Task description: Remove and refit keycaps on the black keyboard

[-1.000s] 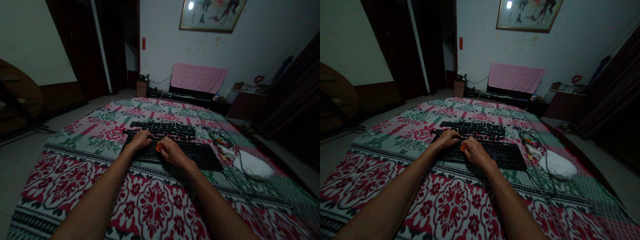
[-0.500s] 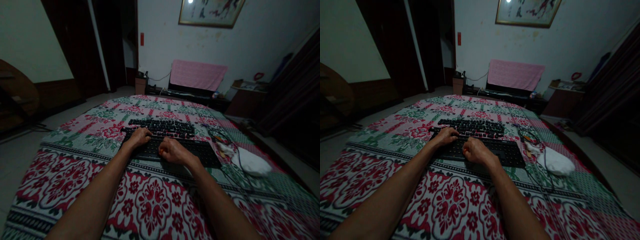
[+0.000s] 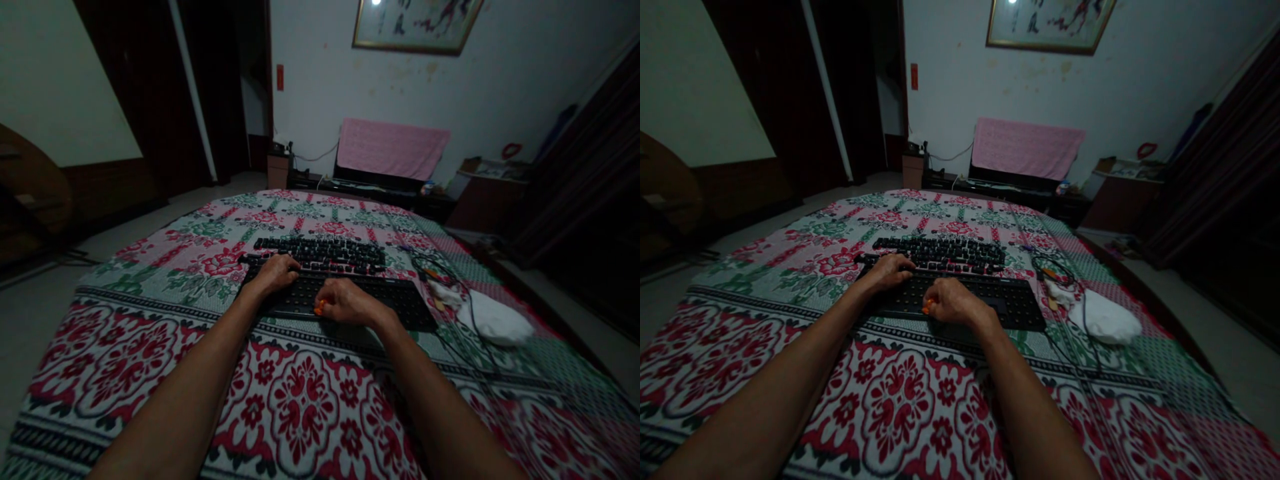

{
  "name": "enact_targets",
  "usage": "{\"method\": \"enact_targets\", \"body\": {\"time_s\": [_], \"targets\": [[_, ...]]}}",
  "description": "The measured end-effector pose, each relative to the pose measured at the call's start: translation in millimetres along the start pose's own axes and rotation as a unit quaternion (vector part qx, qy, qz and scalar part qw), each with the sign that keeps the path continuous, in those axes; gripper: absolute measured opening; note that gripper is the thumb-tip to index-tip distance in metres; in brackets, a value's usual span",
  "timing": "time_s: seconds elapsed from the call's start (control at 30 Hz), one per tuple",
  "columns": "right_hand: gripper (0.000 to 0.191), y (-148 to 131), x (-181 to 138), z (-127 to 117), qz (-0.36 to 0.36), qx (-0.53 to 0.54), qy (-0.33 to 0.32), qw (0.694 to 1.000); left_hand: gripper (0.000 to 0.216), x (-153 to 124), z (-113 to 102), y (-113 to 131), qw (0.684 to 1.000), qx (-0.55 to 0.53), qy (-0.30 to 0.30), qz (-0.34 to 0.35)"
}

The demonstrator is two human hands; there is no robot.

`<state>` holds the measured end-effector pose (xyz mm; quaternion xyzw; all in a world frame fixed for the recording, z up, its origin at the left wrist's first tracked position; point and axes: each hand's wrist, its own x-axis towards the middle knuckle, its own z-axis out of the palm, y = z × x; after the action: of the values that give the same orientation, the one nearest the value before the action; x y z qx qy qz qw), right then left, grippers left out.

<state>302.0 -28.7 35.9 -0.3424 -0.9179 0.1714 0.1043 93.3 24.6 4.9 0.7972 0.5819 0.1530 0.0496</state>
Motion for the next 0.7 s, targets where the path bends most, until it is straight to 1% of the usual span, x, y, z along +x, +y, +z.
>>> {"method": "enact_targets", "body": {"time_s": [0.07, 0.13, 0.23, 0.33, 0.43, 0.5, 0.6, 0.7], "targets": [[0.021, 3.2, -3.7, -6.6, 0.026, 0.01, 0.019, 0.999, 0.032, -0.4, -1.4, 1.0, 1.0, 0.001, -0.002, -0.001], [0.02, 5.7, -6.2, -11.3, 0.04, 0.019, 0.024, 0.999, 0.032, -1.2, -2.8, 2.1, 1.0, 0.004, -0.002, 0.001], [0.023, 6.6, -5.8, -10.7, 0.025, 0.033, 0.013, 0.999, 0.032, -2.0, -4.0, 3.0, 1.0, 0.005, -0.002, 0.002], [0.025, 4.3, -1.5, -3.5, 0.0, 0.024, -0.011, 1.0, 0.033, -2.6, -4.0, 3.6, 1.0, -0.001, -0.003, 0.002], [0.025, 2.9, 1.1, 1.0, 0.004, 0.001, -0.027, 1.0, 0.033, -3.1, -4.2, 4.7, 1.0, -0.002, -0.003, 0.0], [0.024, 4.6, 0.2, -0.1, 0.022, 0.004, -0.016, 1.0, 0.033, -3.3, -4.5, 5.5, 1.0, 0.0, -0.004, -0.003], [0.022, 10.0, -2.7, -4.9, 0.06, 0.018, 0.025, 0.998, 0.034, -3.2, -4.7, 5.9, 1.0, 0.001, -0.004, -0.004], [0.022, 12.8, -3.5, -6.7, 0.056, 0.019, 0.045, 0.997, 0.033, -2.7, -4.2, 5.0, 1.0, 0.002, -0.007, -0.004]]}}
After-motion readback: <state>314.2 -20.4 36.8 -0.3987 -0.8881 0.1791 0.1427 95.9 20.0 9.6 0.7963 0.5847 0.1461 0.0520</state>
